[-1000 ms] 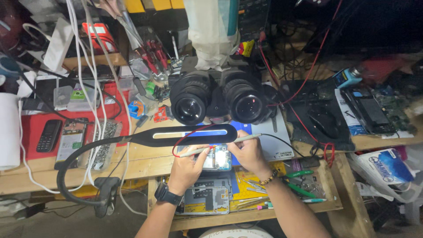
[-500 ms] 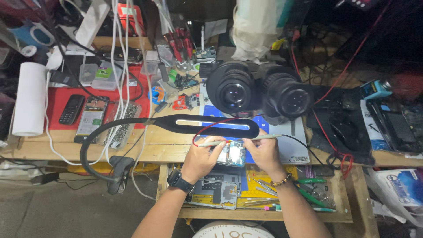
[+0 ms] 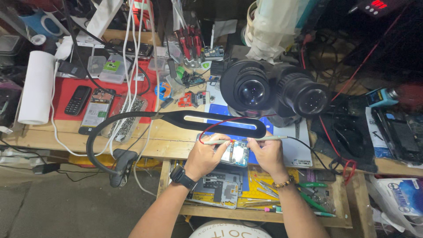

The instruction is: The person reattaches internal components to a mobile phone and then tests the circuit board with a multimeter while viewing it through a microscope.

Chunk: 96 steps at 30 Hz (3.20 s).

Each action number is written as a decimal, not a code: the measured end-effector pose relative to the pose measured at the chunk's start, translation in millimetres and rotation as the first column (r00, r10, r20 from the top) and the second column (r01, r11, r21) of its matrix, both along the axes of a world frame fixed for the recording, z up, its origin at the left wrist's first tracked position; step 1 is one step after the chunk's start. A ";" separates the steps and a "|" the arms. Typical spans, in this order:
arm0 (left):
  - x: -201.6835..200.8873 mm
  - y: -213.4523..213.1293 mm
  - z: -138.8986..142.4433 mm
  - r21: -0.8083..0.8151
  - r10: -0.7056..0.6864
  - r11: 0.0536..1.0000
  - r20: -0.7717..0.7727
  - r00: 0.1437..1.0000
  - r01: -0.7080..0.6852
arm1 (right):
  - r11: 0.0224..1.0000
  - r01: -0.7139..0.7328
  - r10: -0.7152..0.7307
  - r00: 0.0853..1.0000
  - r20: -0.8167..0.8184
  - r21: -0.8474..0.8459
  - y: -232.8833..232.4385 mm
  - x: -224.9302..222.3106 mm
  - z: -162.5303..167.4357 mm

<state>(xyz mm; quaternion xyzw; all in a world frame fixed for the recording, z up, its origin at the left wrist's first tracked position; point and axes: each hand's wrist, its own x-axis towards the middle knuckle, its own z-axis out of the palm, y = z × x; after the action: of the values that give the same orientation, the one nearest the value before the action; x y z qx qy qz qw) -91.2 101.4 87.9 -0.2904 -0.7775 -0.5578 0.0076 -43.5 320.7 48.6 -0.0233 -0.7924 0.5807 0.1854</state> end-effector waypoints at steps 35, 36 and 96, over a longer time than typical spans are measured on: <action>-1.3 -0.3 -7.5 -0.055 0.022 0.998 0.011 1.000 -0.021 | 0.990 0.071 -0.073 0.997 0.015 0.119 -2.1 -2.1 -0.3; -1.4 -0.3 -7.0 -0.053 0.020 0.998 0.016 1.000 -0.019 | 0.991 0.069 -0.071 0.997 0.016 0.111 -2.4 -2.0 0.7; -1.9 0.7 -4.4 -0.035 0.023 0.999 0.027 0.999 -0.022 | 0.997 0.044 -0.047 0.998 0.051 0.062 -1.0 -0.5 -1.2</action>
<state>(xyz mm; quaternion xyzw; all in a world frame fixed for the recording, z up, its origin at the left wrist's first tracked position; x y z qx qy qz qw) -93.1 102.1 83.5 -0.2742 -0.7902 -0.5481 -0.0017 -44.0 319.7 47.4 -0.0511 -0.8135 0.5512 0.1782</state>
